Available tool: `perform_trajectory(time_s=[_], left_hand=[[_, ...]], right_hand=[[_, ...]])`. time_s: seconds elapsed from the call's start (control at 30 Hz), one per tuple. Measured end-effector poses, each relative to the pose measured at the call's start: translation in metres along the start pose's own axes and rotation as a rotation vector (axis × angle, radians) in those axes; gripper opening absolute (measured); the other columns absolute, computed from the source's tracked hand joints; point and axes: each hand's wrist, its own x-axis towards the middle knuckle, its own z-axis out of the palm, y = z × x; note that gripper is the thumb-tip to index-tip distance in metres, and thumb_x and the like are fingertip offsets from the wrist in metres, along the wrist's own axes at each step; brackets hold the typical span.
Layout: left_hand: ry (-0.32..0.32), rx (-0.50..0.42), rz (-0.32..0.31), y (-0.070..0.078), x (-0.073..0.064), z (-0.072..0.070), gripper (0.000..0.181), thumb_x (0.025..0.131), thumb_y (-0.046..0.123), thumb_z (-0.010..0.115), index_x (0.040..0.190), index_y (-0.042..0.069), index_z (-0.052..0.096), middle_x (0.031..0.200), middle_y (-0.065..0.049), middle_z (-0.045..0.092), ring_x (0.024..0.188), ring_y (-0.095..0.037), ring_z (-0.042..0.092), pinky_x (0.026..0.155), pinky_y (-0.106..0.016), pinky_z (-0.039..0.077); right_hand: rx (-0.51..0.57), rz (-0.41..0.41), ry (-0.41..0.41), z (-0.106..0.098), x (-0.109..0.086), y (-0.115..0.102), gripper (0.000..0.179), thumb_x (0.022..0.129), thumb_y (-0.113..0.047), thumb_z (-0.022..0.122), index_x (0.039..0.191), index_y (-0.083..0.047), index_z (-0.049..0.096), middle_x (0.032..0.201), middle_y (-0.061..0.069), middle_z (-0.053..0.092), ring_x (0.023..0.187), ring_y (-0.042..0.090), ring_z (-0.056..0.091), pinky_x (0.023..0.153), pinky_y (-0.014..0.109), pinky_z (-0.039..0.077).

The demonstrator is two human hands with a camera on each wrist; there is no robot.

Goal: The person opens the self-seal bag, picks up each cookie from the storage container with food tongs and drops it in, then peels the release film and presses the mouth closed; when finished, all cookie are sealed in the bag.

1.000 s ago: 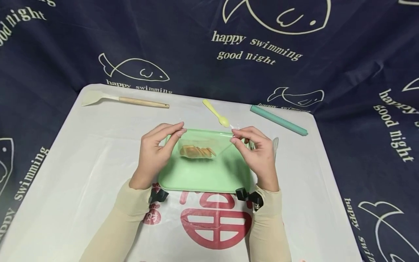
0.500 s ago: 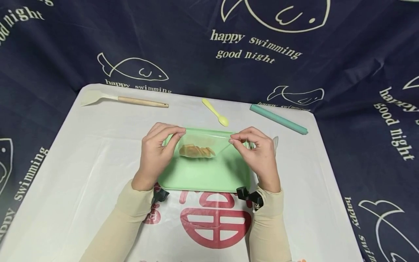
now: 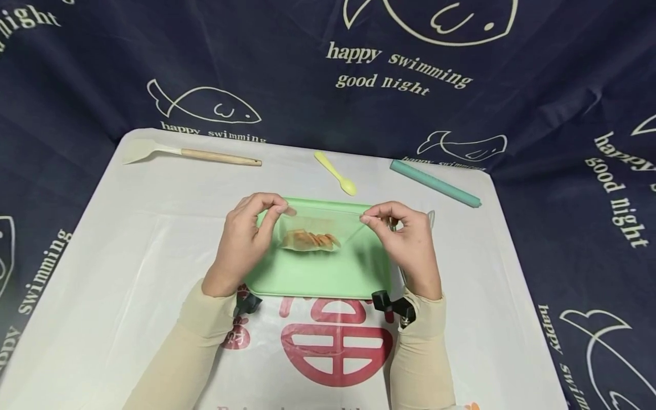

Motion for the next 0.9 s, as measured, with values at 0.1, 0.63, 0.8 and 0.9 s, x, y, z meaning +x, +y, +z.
perform_trajectory(time_s=[0.1,0.63,0.8,0.9], left_hand=[[-0.024,-0.025,-0.03,0.001,0.001,-0.007,0.007,0.098,0.003,0.066,0.104,0.007,0.067,0.093,0.005,0.074,0.1,-0.018,0.068,0.09,-0.036,0.049],[-0.166,-0.399,-0.26,0.012,-0.039,-0.119,0.016,0.09,-0.019,0.063,0.098,-0.007,0.069,0.086,-0.019,0.073,0.07,-0.021,0.069,0.079,-0.026,0.055],[-0.178,-0.149,-0.57,-0.027,-0.048,-0.139,0.011,0.099,0.004,0.066,0.107,-0.004,0.068,0.089,-0.01,0.073,0.072,-0.015,0.068,0.069,-0.02,0.053],[-0.172,-0.044,-0.666,-0.06,-0.049,-0.145,0.021,0.102,0.011,0.064,0.112,-0.006,0.066,0.087,-0.006,0.073,0.071,-0.011,0.069,0.07,-0.018,0.053]], right_hand=[[0.054,0.005,-0.007,0.001,0.0,0.002,0.006,0.084,0.006,0.08,0.087,0.003,0.076,0.076,0.01,0.066,0.069,0.017,0.047,0.061,0.029,0.038],[0.236,-0.14,-0.457,0.069,-0.007,0.01,0.004,0.09,-0.013,0.08,0.093,-0.012,0.077,0.083,-0.008,0.071,0.068,0.015,0.055,0.063,0.033,0.046],[0.149,-0.031,-0.595,0.118,0.004,0.022,0.006,0.094,-0.023,0.077,0.096,-0.018,0.075,0.084,-0.012,0.069,0.073,0.011,0.059,0.064,0.03,0.05],[0.105,0.035,-0.609,0.152,0.016,0.033,0.008,0.094,-0.021,0.077,0.099,-0.017,0.073,0.085,-0.012,0.069,0.072,0.01,0.061,0.064,0.027,0.052]])
